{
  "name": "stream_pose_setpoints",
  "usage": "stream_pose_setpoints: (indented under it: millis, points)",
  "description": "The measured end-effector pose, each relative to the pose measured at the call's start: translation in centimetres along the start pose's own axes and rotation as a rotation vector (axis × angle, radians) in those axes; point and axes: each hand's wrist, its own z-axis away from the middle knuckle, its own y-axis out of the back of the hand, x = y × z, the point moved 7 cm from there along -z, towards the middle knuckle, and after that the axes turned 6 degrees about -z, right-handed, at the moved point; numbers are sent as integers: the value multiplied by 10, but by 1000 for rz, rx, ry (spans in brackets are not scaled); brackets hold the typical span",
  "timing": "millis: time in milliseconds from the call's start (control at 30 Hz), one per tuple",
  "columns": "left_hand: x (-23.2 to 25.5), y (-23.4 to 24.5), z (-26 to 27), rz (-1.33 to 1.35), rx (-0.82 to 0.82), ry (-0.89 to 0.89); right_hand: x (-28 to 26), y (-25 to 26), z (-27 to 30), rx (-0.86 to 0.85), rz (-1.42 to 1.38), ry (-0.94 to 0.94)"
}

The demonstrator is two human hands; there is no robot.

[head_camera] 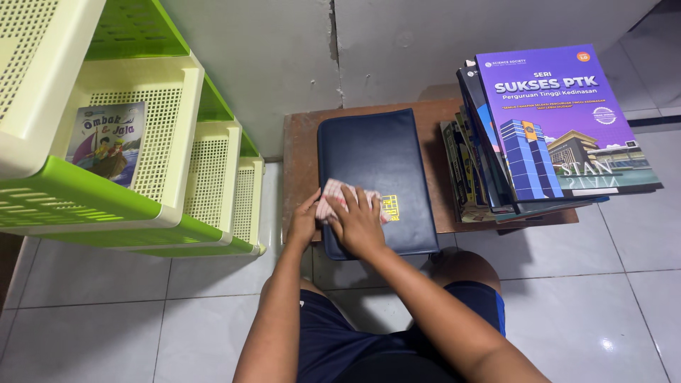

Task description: The person places pink documents and a certificate into a dark blue binder, closes and zips it, then wipes the binder's exterior with a cloth. The person is sitting on the floor next to a green plastic storage rack and a stack of books.

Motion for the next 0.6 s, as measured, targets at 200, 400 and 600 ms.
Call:
stream_pose_setpoints:
  millis: [200,400,600]
  points:
    - [0,-4,-6,81,-22,-57,33,-14,-60,106,53,-41]
    - [37,-22,20,75,-70,-136,57,-38,-105,62,53,-54]
    - [58,-23,31,-16,-17,-112,75,-54,-131,-23,64,-32]
